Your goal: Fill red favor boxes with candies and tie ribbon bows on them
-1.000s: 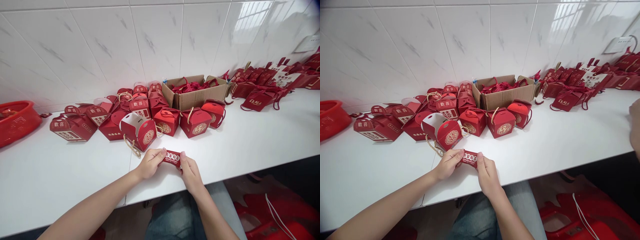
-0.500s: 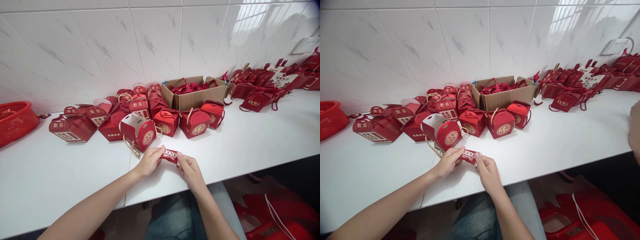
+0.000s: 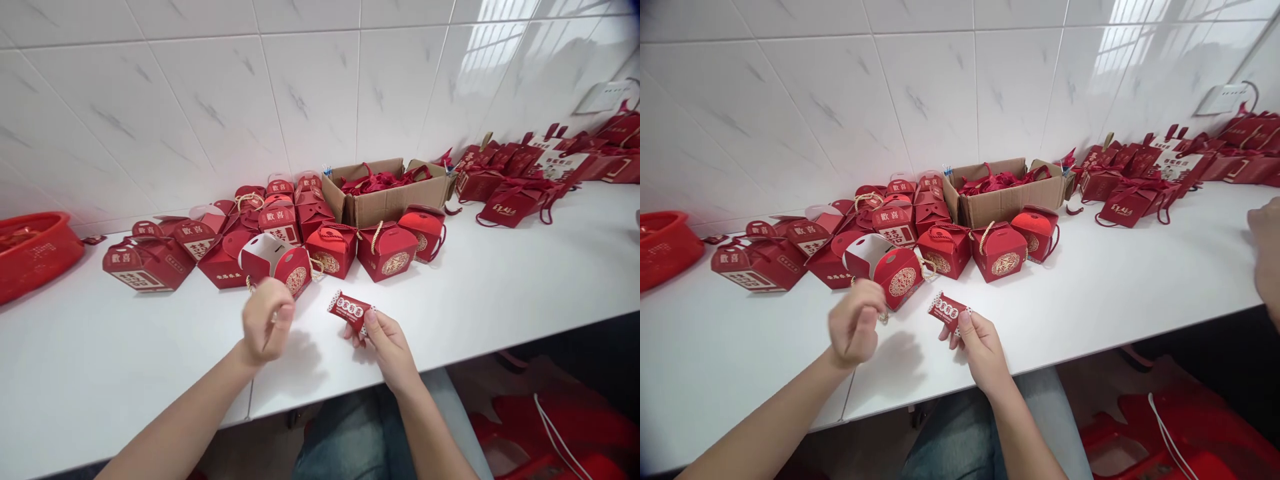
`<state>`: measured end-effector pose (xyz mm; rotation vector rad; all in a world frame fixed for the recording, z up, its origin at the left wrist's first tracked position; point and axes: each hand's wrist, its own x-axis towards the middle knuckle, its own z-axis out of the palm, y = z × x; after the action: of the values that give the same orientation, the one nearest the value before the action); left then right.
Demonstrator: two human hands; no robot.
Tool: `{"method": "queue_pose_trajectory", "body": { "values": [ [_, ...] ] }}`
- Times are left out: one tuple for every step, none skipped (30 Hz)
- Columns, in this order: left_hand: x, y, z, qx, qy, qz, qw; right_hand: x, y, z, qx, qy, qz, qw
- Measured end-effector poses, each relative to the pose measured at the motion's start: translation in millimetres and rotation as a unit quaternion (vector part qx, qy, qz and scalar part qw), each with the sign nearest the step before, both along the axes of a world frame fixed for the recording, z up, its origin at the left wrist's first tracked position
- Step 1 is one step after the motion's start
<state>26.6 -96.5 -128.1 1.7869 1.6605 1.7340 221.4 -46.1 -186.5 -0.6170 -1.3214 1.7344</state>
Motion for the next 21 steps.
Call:
{"method": "queue_pose_trajectory", "body": {
  "values": [
    [-8,0,7.8,0.089,0.072,0.086,0.99,1,0,0.6,0.012,0.018,-0.001,1.0],
    [-16,1,14.9,0.147,0.139,0.168,0.965,3,-1,1.4,0.02,0.04,-0.001,0.999],
    [-22,3,20.4,0.161,0.189,0.223,0.943,4,-1,2.3,0.025,0.065,0.001,0.998],
    [-28,6,23.7,0.149,0.22,0.257,0.929,6,-2,3.4,0.029,0.091,0.006,0.995],
    [-32,9,24.6,0.114,0.23,0.27,0.928,7,-4,4.5,0.031,0.116,0.009,0.993],
    [-35,12,23.2,0.069,0.227,0.274,0.932,9,-5,5.9,0.031,0.14,0.011,0.99],
    [-38,15,20.0,0.026,0.215,0.278,0.936,11,-7,7.3,0.031,0.161,0.012,0.986],
    [-39,18,15.8,-0.011,0.201,0.283,0.938,13,-9,8.8,0.031,0.178,0.012,0.983],
    [-39,20,11.4,-0.039,0.186,0.29,0.938,15,-11,10.3,0.032,0.192,0.012,0.981],
    [-40,21,7.5,-0.056,0.169,0.295,0.939,17,-12,11.8,0.033,0.203,0.01,0.979],
    [-40,23,4.7,-0.065,0.15,0.294,0.942,19,-14,13.2,0.037,0.211,0.007,0.977],
    [-41,24,3.1,-0.067,0.128,0.289,0.946,22,-15,14.6,0.041,0.217,0.002,0.975],
    [-41,25,2.7,-0.066,0.104,0.28,0.952,24,-16,15.9,0.046,0.223,-0.003,0.974],
    [-43,25,3.2,-0.066,0.08,0.27,0.957,26,-16,17.3,0.051,0.229,-0.011,0.972],
    [-44,26,4.2,-0.066,0.06,0.264,0.96,28,-17,18.6,0.056,0.236,-0.017,0.97],
    [-46,26,5.4,-0.068,0.045,0.262,0.962,29,-17,19.9,0.062,0.241,-0.02,0.968],
    [-47,26,6.6,-0.072,0.037,0.264,0.961,31,-17,21.1,0.068,0.246,-0.022,0.967],
    [-49,26,7.4,-0.075,0.033,0.265,0.961,32,-17,22.2,0.073,0.249,-0.023,0.965],
    [-50,26,8.0,-0.075,0.032,0.265,0.961,33,-17,23.0,0.078,0.252,-0.023,0.964],
    [-50,26,8.2,-0.073,0.033,0.262,0.962,34,-17,23.5,0.083,0.254,-0.023,0.963],
    [-50,26,8.2,-0.071,0.031,0.255,0.964,35,-17,23.8,0.087,0.256,-0.025,0.962]
  ]
}}
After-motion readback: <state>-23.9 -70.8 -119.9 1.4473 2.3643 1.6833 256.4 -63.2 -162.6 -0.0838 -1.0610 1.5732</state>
